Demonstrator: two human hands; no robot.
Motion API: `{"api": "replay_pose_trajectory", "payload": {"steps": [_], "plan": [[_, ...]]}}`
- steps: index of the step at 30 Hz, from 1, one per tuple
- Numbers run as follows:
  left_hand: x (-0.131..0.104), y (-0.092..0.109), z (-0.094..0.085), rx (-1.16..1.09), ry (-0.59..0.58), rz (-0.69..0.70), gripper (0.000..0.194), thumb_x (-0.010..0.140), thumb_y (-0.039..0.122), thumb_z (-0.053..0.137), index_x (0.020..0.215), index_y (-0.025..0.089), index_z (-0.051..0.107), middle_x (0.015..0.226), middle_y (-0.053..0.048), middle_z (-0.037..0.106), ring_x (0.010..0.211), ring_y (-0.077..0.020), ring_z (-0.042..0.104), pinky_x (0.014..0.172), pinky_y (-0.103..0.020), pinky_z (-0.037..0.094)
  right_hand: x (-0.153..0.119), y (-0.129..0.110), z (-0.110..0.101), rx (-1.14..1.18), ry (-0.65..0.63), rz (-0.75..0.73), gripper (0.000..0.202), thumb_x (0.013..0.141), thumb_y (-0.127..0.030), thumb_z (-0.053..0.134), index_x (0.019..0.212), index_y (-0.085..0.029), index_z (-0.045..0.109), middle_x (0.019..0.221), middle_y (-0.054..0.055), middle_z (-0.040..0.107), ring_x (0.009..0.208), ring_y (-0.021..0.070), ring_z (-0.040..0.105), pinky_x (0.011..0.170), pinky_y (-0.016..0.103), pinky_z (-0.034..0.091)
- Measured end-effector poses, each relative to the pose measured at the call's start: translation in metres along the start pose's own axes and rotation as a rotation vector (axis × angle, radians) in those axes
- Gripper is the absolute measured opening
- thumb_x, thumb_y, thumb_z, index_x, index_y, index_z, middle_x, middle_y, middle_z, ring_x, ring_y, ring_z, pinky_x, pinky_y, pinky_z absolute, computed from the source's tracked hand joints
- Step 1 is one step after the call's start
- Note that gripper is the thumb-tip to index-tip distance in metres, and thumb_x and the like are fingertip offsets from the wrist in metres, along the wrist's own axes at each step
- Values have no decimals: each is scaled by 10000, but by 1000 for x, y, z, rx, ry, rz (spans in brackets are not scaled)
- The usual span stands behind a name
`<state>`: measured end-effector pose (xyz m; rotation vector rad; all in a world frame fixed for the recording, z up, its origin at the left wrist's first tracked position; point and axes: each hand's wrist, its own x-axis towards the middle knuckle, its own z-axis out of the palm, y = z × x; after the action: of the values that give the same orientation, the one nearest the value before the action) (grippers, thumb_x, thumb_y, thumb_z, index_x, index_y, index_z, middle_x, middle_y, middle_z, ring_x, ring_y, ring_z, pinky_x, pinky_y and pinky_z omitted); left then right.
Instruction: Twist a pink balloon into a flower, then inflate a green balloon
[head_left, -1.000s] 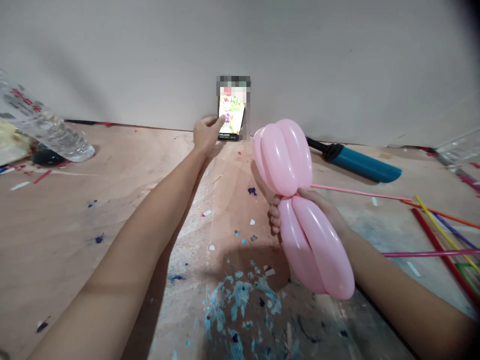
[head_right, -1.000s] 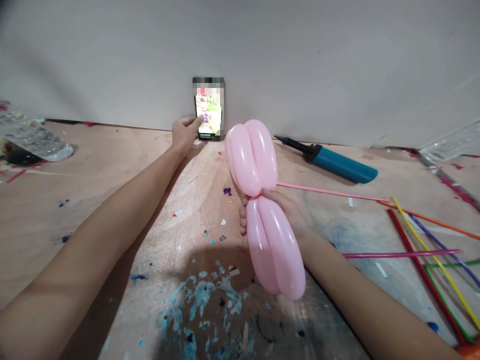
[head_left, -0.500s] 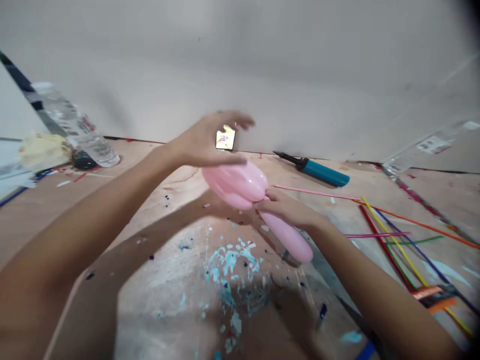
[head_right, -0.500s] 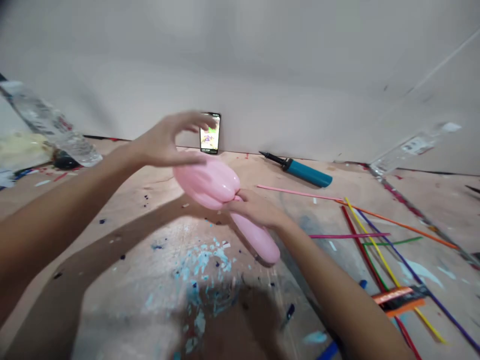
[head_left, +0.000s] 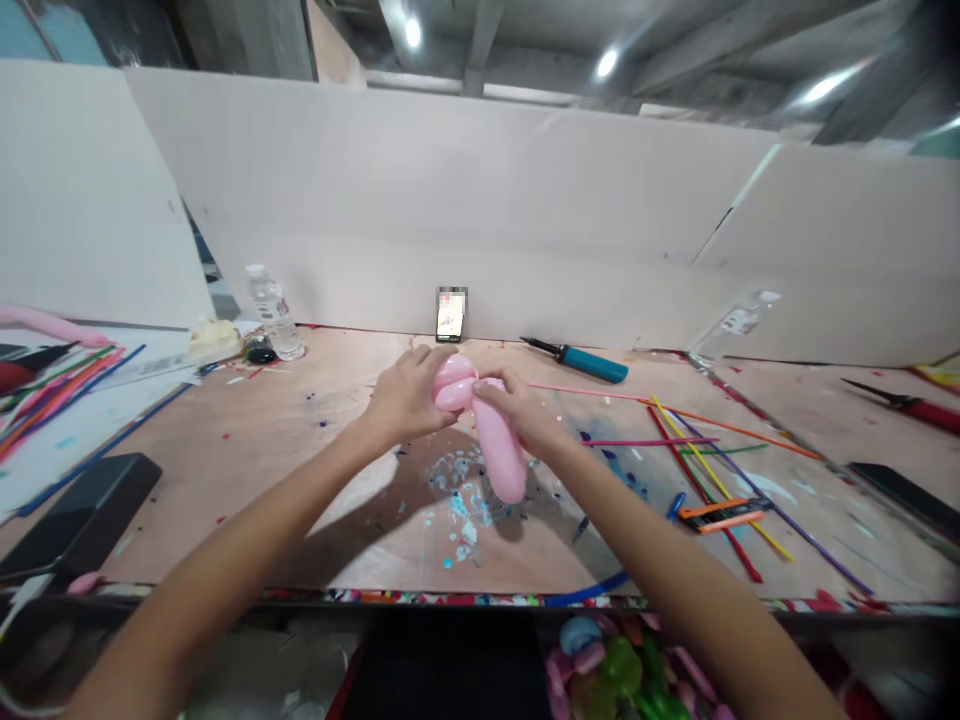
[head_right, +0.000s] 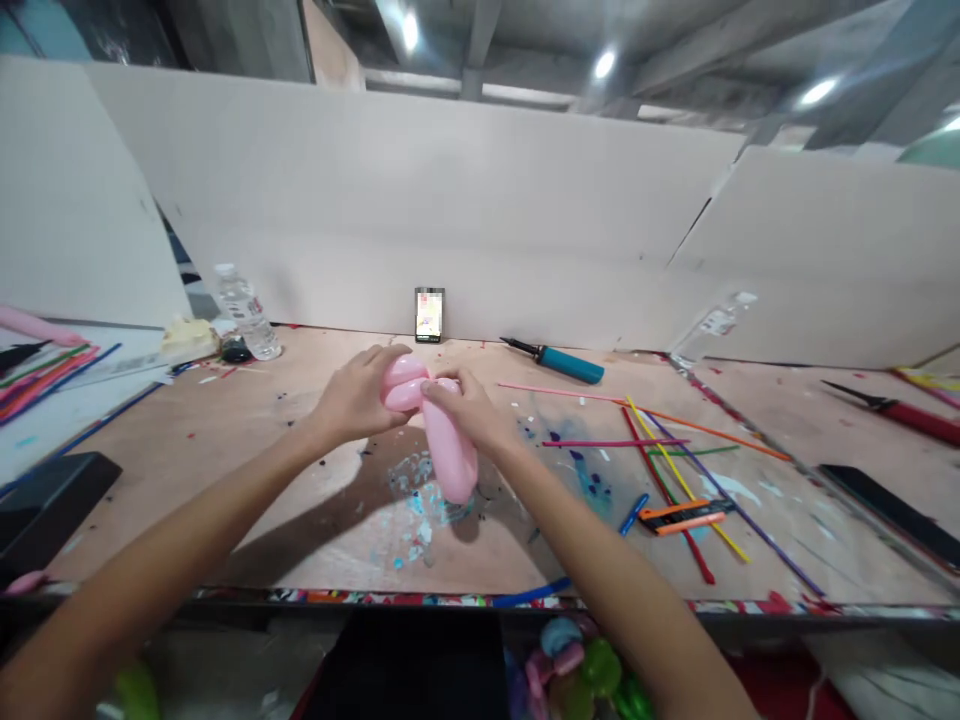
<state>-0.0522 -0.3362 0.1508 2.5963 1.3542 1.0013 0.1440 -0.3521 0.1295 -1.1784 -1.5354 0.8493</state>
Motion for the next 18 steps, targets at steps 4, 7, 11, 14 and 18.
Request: {"api": "replay_pose_trajectory", "payload": {"steps": [4, 7, 11, 14, 18], "plan": [[-8, -1, 2, -300, 123, -124, 730, 607, 335, 761, 1272, 209, 489, 1252, -92, 589, 1112, -286, 587, 957, -414, 471, -6, -11, 4, 51, -62, -27, 443, 826, -575, 600, 1087, -218, 599, 1057, 40, 648, 975, 223, 604, 833, 353, 490], [-9, -12, 6, -500, 129, -163, 716, 592, 319, 786, 1239, 211, 497, 1218, -74, 603, 1083, -266, 598, 935, -397, 487, -8, -12, 3, 109, -175, 1, 468, 845, -583, 587, 1174, -250, 575, 1135, 40, 641, 1023, 230, 599, 859, 367, 495], [-14, -30, 15, -646, 148, -171, 690, 585, 318, 803, 1201, 182, 521, 1194, -78, 601, 1085, -262, 587, 957, -395, 473, -10, -6, 5, 190, -252, 10, 466, 838, -543, 630, 1214, -278, 554, 1223, 39, 618, 1082, 229, 588, 887, 362, 503], [-21, -42, 21, -768, 90, -183, 657, 612, 334, 799, 1193, 170, 539, 1162, -75, 607, 1073, -260, 586, 941, -382, 474, -10, -2, 5, 154, -277, 36, 452, 820, -534, 655, 1168, -257, 575, 1163, 40, 631, 1034, 221, 597, 825, 334, 517], [-28, -52, 30, -980, -70, -163, 641, 631, 349, 801, 1194, 165, 555, 1165, -84, 615, 1075, -265, 584, 908, -359, 487, -9, 3, 4, 130, -345, 68, 442, 838, -539, 622, 1164, -242, 605, 1145, 42, 649, 999, 212, 608, 804, 321, 508]]}}
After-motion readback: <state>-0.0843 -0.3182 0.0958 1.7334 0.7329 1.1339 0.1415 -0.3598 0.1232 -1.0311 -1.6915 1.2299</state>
